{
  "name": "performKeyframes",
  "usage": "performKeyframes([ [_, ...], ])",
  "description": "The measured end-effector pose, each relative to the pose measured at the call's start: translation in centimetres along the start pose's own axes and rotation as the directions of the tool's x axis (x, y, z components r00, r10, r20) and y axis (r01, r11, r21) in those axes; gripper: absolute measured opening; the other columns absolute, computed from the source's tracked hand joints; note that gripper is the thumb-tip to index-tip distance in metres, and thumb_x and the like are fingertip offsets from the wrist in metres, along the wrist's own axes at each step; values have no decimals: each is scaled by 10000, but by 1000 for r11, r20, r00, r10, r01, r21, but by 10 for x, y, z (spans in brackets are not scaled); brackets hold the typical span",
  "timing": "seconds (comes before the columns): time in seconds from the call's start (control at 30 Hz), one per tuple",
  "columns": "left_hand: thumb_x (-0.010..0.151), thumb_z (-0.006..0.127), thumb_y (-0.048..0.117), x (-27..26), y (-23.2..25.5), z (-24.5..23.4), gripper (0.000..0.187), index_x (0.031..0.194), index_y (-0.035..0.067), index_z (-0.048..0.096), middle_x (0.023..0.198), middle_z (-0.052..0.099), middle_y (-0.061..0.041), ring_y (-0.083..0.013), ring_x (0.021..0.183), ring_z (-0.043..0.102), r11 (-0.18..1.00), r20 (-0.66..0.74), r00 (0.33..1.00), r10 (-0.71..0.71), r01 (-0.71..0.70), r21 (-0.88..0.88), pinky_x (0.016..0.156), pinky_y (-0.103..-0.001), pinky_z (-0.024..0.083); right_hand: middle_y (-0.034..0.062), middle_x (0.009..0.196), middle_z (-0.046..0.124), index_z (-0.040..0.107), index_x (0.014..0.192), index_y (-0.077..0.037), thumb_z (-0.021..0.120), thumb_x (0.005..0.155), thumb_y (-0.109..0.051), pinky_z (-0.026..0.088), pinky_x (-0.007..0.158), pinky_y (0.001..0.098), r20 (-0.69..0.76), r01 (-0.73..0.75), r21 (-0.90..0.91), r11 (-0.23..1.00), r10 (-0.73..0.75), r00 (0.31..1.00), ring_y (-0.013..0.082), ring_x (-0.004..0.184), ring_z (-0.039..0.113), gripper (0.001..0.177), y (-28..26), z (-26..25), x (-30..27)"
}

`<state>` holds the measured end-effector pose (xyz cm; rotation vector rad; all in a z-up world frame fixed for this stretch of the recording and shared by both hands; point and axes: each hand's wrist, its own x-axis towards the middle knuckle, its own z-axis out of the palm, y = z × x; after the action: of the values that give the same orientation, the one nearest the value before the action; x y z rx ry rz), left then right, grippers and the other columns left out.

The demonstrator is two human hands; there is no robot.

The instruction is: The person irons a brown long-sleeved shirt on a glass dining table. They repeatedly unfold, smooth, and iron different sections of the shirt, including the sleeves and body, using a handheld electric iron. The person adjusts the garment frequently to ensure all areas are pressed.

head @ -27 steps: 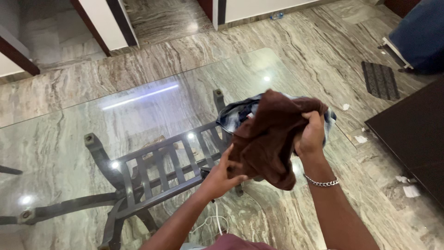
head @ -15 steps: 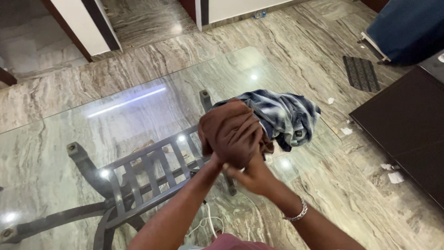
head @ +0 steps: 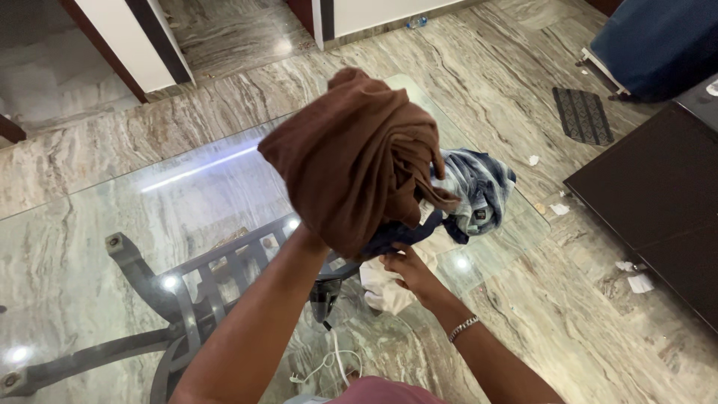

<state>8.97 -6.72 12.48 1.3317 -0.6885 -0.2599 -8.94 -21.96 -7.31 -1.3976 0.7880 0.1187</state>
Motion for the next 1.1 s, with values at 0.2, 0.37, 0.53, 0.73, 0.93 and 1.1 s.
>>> performKeyframes([
  [0.2, 788, 825, 365, 20, 2, -40, 989, 1486, 69, 190, 1292, 648, -222, -347, 1199, 646, 998, -149, 987, -53, 56, 17, 1004, -442, 515, 37, 1043, 611, 525, 1192, -165, 768, 918, -462, 458, 743, 365, -117, -200, 477, 856, 288, 951, 144, 967, 635, 472, 28, -15, 79],
  [0.37, 797, 816, 356, 31, 8, -98, 939, 1466, 62, 227, 1279, 657, -224, -345, 1184, 655, 997, -319, 945, -70, 78, 13, 992, -442, 521, 20, 942, 645, 643, 1124, -160, 742, 977, -372, 452, 575, 306, -161, 172, 511, 842, -103, 982, 129, 769, 570, 276, 59, -50, 155],
  [0.53, 806, 807, 348, 33, 17, -154, 889, 1446, 56, 264, 1265, 666, -225, -342, 1170, 664, 997, -460, 885, -72, 76, -10, 979, -443, 528, 29, 845, 705, 680, 1103, -170, 524, 997, -500, 508, 545, 341, -265, 392, 552, 736, -291, 919, 208, 650, 626, 380, 3, -98, 164],
  [0.73, 817, 796, 337, 20, 22, -212, 830, 1422, 49, 308, 1249, 677, -228, -339, 1152, 675, 998, -590, 804, -69, 64, -30, 963, -444, 535, -57, 1184, 576, 532, 1266, -222, 531, 992, -608, 472, 750, 338, -375, 420, 651, 633, -213, 902, 145, 992, 576, 473, -77, -147, 140],
  [0.93, 827, 785, 327, -5, 25, -259, 771, 1398, 41, 352, 1232, 688, -230, -336, 1135, 685, 998, -688, 724, -54, 58, -18, 948, -445, 543, -107, 1373, 492, 477, 1350, -269, 611, 953, -502, 443, 855, 354, -388, 437, 471, 766, -265, 883, 90, 1185, 512, 480, -84, -134, 129],
  [1.1, 836, 776, 319, -33, 45, -305, 724, 1378, 35, 389, 1219, 697, -232, -333, 1121, 694, 998, -770, 637, 23, 25, 51, 935, -446, 549, -83, 1097, 658, 590, 1186, -218, 647, 998, -335, 458, 752, 320, -223, 355, 324, 877, -294, 929, 75, 947, 601, 229, -50, -92, 138],
])
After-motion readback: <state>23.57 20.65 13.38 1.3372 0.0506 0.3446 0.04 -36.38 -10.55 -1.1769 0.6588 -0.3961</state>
